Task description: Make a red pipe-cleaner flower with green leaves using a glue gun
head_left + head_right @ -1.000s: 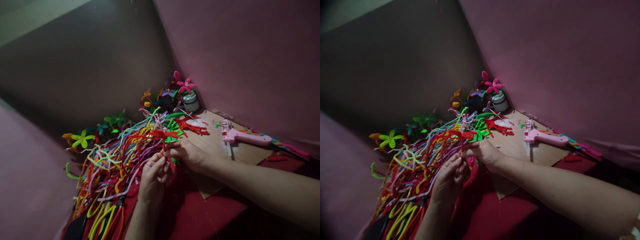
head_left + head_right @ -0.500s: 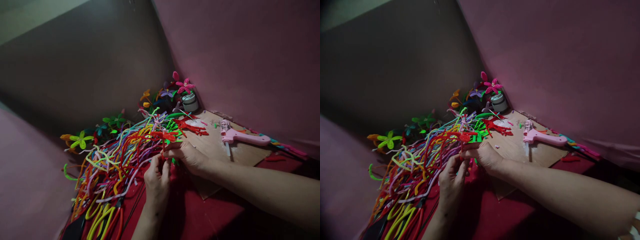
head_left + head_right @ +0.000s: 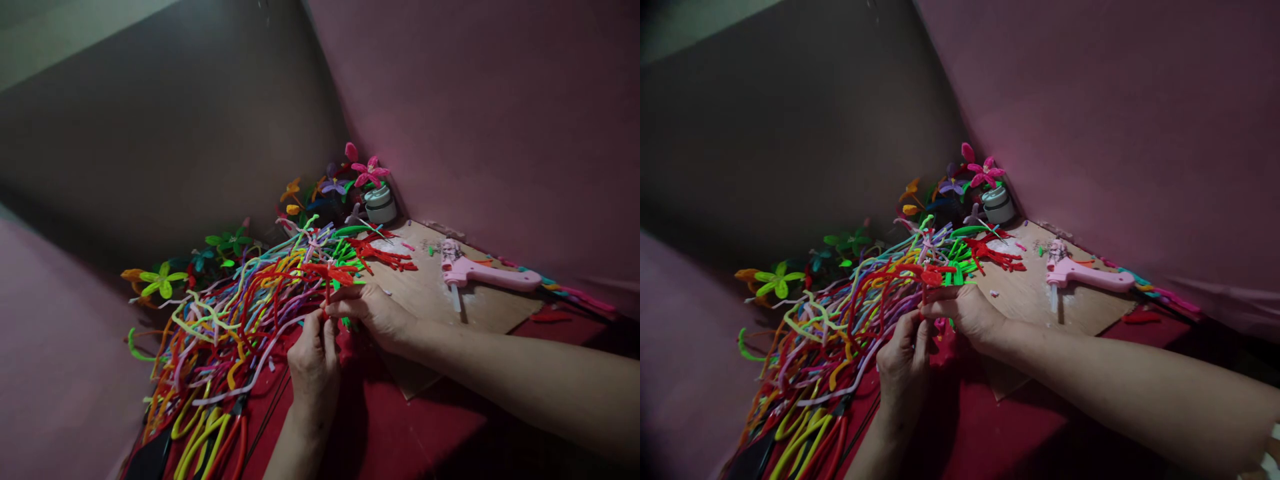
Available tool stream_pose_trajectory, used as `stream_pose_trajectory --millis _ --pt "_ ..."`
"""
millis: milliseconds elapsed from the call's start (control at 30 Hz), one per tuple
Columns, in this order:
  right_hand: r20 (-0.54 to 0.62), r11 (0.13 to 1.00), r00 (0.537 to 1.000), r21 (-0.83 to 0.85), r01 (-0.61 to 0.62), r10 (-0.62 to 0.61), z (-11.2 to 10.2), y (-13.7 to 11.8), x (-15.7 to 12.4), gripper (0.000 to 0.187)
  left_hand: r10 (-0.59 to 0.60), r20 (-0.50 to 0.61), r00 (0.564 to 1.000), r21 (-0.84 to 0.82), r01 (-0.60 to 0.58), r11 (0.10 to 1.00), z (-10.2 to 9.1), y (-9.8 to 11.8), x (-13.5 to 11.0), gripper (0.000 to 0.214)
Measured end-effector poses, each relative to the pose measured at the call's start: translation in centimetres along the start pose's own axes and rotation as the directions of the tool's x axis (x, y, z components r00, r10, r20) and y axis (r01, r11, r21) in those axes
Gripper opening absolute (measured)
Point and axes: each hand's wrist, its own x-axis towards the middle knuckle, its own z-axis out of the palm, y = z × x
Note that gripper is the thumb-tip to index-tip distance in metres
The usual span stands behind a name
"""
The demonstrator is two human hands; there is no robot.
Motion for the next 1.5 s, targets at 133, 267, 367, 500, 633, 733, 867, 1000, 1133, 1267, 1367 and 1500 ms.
stream_pose_trajectory --millis 133,267,367,500,633,733,867,1000,1133,1267,1367,1500 --pt "0.001 1.0 1.0 -0.013 0.014 -0.014 -0.1 0.1 0.0 0.016 -0.028 -0.026 0.999 -0.041 0.026 0.999 0.3 0.0 -0.1 0.017" --pt "-0.012 1.0 1.0 -0.003 0.025 -0.025 0.1 -0.1 -0.2 0.015 -0.029 -0.043 0.999 -0.038 0.027 0.999 0.3 0.0 -0.2 0.017" --pt "-0.048 1.0 0.999 -0.006 0.016 -0.016 0.3 -0.3 -0.2 0.015 0.034 -0.047 0.998 0.015 -0.033 0.999 0.3 -0.1 -0.1 0.016" --pt "-0.028 0.999 0.999 0.001 0.033 -0.033 0.2 -0.2 -0.2 0.016 0.095 -0.061 0.994 0.073 -0.09 0.993 0.5 -0.3 -0.2 0.018" --pt "0.021 0.998 0.999 -0.039 0.041 -0.04 0.1 0.0 -0.3 0.016 0.065 -0.112 0.992 -0.015 -0.067 0.998 0.9 -0.8 -0.3 0.018" --pt "0.046 0.99 0.996 -0.115 0.085 -0.08 0.2 -0.2 -0.3 0.015 0.03 -0.099 0.995 -0.091 -0.039 0.995 0.8 -1.0 -0.2 0.018" --pt "0.078 0.982 0.993 -0.16 0.103 -0.092 0.4 -0.4 -0.4 0.016 -0.096 -0.011 0.995 -0.201 0.092 0.975 0.1 -0.5 -0.1 0.017" --pt "0.064 0.984 0.996 -0.16 0.078 -0.069 0.5 -0.5 -0.5 0.018 -0.23 0.081 0.97 -0.348 0.244 0.905 -0.6 0.6 0.1 0.018" --pt "0.049 0.997 0.998 -0.067 0.037 -0.034 0.5 -0.6 -0.5 0.021 -0.323 0.187 0.928 -0.571 0.37 0.733 -0.7 1.2 0.4 0.019" --pt "0.1 0.999 0.995 0.035 -0.033 0.029 0.6 -0.6 -0.5 0.024 -0.348 0.24 0.906 -0.65 0.417 0.635 -0.7 1.3 0.5 0.018" --pt "0.066 1.0 0.998 0.019 -0.023 0.022 0.6 -0.8 -0.5 0.023 -0.353 0.294 0.888 -0.681 0.454 0.575 -0.7 1.3 0.5 0.019" --pt "0.054 1.0 0.998 0.008 -0.019 0.019 0.4 -1.0 -0.5 0.021 -0.345 0.376 0.86 -0.717 0.506 0.479 -1.0 1.4 0.7 0.019"
